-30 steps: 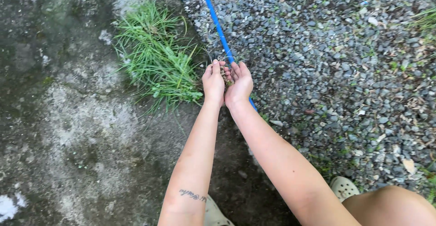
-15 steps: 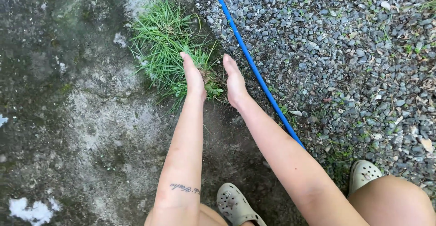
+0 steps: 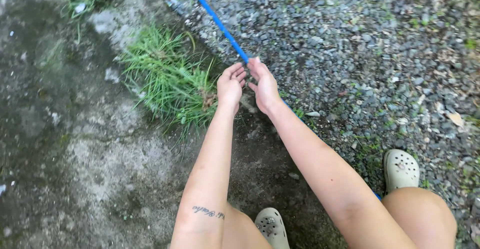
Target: Manually pulling weeds and small plants from a gravel garden area.
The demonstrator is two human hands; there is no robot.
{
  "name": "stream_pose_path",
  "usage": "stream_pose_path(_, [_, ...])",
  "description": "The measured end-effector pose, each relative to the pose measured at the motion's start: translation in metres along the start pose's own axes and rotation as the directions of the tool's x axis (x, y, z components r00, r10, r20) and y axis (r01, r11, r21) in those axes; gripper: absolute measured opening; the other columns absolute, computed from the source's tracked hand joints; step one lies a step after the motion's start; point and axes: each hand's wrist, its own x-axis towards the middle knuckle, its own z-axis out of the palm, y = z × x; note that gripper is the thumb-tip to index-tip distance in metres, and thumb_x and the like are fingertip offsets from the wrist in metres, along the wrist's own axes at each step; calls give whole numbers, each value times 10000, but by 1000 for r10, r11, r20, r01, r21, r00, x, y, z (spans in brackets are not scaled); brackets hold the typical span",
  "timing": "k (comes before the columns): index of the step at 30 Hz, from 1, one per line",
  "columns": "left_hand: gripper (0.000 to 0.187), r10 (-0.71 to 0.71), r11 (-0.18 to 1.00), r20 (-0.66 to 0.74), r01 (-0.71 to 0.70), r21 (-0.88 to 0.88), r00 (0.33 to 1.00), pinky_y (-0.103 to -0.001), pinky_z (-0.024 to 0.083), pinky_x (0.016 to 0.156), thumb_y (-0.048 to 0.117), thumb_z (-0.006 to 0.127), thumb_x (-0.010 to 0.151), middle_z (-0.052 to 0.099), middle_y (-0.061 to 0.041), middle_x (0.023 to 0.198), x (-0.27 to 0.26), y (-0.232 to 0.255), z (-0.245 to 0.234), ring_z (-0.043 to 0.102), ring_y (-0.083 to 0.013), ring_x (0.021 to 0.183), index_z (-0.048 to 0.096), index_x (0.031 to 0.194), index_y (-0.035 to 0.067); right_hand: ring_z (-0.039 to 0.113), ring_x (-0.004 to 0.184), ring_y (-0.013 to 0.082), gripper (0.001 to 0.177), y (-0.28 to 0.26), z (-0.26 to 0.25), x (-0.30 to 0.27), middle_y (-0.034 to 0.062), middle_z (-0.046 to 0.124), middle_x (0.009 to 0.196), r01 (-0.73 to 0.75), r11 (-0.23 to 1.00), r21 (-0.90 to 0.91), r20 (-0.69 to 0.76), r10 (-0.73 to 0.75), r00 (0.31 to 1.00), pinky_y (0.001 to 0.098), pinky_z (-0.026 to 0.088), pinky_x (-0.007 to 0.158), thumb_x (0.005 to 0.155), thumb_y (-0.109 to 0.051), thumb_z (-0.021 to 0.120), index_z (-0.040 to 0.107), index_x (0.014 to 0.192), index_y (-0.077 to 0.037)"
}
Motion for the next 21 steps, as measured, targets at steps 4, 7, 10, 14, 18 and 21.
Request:
stream_pose_path(4, [314,10,999,35,-8,-35,999,-299,564,909,56,423,1066,659,-161,1301,1,1,37,682,-212,1152,571,1333,-17,469,1382,271,625,-24,-24,-3,128,533,1490,49,995,83,-53,-45,998,453,395,1065,990,-535,493,527,1434,-95])
stream_pose_path(7, [316,24,1000,115,-22,-15,993,-290,577,804,56,410,1055,694,-173,1228,-3,10,63,713,-204,1040,576,1317,-9,554,1234,240,600,-42,-37,-7,151,589,1410,91,990,105,-137,-77,988,407,472,947,992,-511,507,551,1395,-68])
stream_pose_path(10, [303,-1,1000,139,4,-19,990,-289,577,735,102,417,1072,708,-132,1145,-7,10,88,711,-176,916,596,1292,-6,598,1098,196,576,-45,-56,-7,123,625,1331,134,979,154,-183,-105,977,373,512,863,1001,-486,507,558,1366,-44])
stream_pose_path(14, [252,-8,1000,199,4,17,980,-273,565,693,97,513,1044,717,-96,1069,-3,0,115,675,-128,856,627,1251,10,594,910,149,507,-55,-71,-11,63,661,1118,145,973,180,-243,-99,965,334,485,760,1013,-462,512,603,1291,-48])
stream_pose_path(18, [225,-41,999,244,37,20,969,-261,551,652,107,540,1028,714,-68,1028,-6,-5,136,667,-116,820,654,1203,24,575,827,127,471,-62,-87,-8,28,659,1022,177,965,194,-264,-123,957,317,461,713,1020,-462,516,622,1236,-57])
stream_pose_path(21, [213,-45,999,284,43,11,958,-264,540,650,106,553,1032,702,-58,1018,0,-16,146,659,-118,816,654,1200,23,579,820,122,459,-62,-95,-9,26,675,1023,225,953,202,-310,-155,938,316,467,714,1010,-463,526,635,1209,-64])
